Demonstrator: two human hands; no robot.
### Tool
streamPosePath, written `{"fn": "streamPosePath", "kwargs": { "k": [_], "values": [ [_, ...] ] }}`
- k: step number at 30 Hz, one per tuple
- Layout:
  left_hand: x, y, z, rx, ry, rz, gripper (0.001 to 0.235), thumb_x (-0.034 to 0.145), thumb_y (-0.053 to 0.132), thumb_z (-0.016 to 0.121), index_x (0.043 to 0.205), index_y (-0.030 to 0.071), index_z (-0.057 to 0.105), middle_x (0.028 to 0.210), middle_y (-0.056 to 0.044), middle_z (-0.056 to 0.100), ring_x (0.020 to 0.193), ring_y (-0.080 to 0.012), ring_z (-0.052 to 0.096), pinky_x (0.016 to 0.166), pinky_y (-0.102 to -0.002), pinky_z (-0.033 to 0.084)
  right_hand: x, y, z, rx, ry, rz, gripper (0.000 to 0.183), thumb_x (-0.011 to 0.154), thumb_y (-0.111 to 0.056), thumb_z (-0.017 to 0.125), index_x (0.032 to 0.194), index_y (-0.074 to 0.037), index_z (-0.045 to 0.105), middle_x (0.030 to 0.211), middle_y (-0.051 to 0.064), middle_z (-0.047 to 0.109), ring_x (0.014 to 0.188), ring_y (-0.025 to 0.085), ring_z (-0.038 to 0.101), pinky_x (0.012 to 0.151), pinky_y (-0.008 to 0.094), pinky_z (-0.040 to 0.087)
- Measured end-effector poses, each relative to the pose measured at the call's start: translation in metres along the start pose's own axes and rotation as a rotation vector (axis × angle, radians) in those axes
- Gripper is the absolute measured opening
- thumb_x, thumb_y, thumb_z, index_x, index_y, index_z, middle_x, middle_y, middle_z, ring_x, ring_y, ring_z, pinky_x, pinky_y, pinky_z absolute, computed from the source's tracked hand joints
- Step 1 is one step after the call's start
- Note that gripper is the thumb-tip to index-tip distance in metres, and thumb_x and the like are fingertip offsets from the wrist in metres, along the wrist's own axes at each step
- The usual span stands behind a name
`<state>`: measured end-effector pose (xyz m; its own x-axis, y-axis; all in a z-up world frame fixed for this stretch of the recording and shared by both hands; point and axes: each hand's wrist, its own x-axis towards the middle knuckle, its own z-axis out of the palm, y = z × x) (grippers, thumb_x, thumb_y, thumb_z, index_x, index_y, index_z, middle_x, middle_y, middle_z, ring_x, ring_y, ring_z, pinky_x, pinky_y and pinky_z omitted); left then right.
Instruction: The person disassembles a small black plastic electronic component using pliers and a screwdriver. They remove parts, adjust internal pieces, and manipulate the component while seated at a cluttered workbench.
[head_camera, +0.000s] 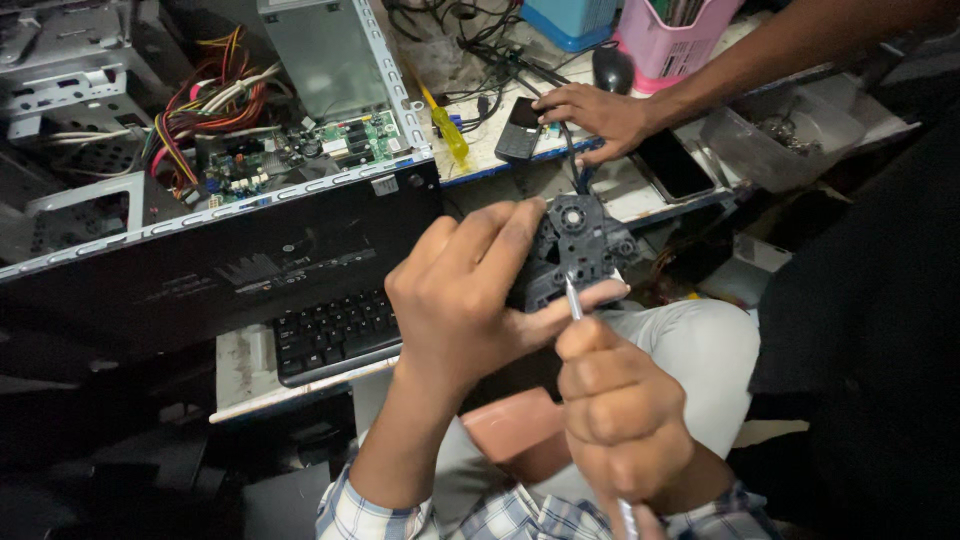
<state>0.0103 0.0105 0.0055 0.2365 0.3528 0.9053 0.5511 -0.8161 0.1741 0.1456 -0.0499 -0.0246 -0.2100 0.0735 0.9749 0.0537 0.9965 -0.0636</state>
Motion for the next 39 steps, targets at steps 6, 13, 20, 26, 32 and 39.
{"fn": "streamPosePath", "kwargs": {
  "k": [6, 13, 20, 26, 32, 39],
  "values": [
    [0.0, 0.001, 0.0, -0.008, 0.027, 0.003, 0.068, 0.077, 0.06, 0.089, 0.108, 0.001, 0.075, 0.1, -0.005, 0.073, 0.071, -0.0205, 0.061, 0.062, -0.03, 0.05, 0.001, 0.002, -0.005, -0.114, -0.232, -0.048, 0.027, 0.086, -0.024, 0.068, 0.07, -0.01, 0.051, 0.067, -0.001, 0.047, 0.059, 0.017, 0.048, 0.063, 0.035, 0.039],
    [0.0, -0.001, 0.001, 0.002, 0.033, 0.019, 0.069, 0.078, 0.061, 0.089, 0.109, 0.001, 0.075, 0.098, -0.005, 0.072, 0.071, -0.0209, 0.061, 0.063, -0.031, 0.051, 0.008, 0.011, 0.0, -0.184, -0.236, -0.163, 0.035, 0.088, -0.029, 0.068, 0.066, -0.012, 0.047, 0.064, -0.002, 0.037, 0.055, 0.016, 0.042, 0.059, 0.034, 0.037],
    [-0.002, 0.001, 0.002, 0.0, 0.028, 0.002, 0.067, 0.079, 0.06, 0.088, 0.111, 0.003, 0.075, 0.101, -0.004, 0.073, 0.072, -0.0211, 0.061, 0.062, -0.032, 0.05, 0.004, 0.015, -0.012, -0.185, -0.428, -0.19, 0.043, 0.091, -0.04, 0.066, 0.065, -0.014, 0.042, 0.064, -0.003, 0.032, 0.053, 0.015, 0.037, 0.055, 0.034, 0.029],
    [0.0, 0.005, 0.003, 0.019, 0.03, -0.012, 0.067, 0.077, 0.059, 0.088, 0.111, 0.003, 0.075, 0.1, -0.004, 0.072, 0.071, -0.0214, 0.06, 0.061, -0.032, 0.049, 0.021, 0.018, -0.019, -0.15, -0.453, -0.245, 0.05, 0.097, -0.049, 0.061, 0.066, -0.015, 0.043, 0.064, -0.003, 0.033, 0.052, 0.014, 0.036, 0.053, 0.035, 0.026],
    [0.003, 0.006, 0.003, -0.006, 0.011, -0.032, 0.066, 0.075, 0.057, 0.092, 0.109, 0.003, 0.074, 0.099, -0.003, 0.072, 0.071, -0.0209, 0.06, 0.062, -0.032, 0.051, 0.007, 0.005, -0.01, 0.223, 0.208, -0.021, 0.064, 0.104, -0.058, 0.043, 0.062, -0.01, 0.046, 0.057, 0.001, 0.045, 0.049, 0.016, 0.038, 0.056, 0.038, 0.028],
    [0.001, 0.002, 0.0, -0.017, -0.004, -0.033, 0.067, 0.073, 0.057, 0.09, 0.111, 0.004, 0.074, 0.102, -0.002, 0.072, 0.073, -0.02, 0.061, 0.064, -0.031, 0.052, -0.066, 0.009, 0.006, 0.361, 0.649, 0.014, 0.063, 0.091, -0.073, 0.052, 0.066, -0.016, 0.042, 0.061, -0.002, 0.041, 0.056, 0.015, 0.032, 0.064, 0.045, 0.036]
  ]
}}
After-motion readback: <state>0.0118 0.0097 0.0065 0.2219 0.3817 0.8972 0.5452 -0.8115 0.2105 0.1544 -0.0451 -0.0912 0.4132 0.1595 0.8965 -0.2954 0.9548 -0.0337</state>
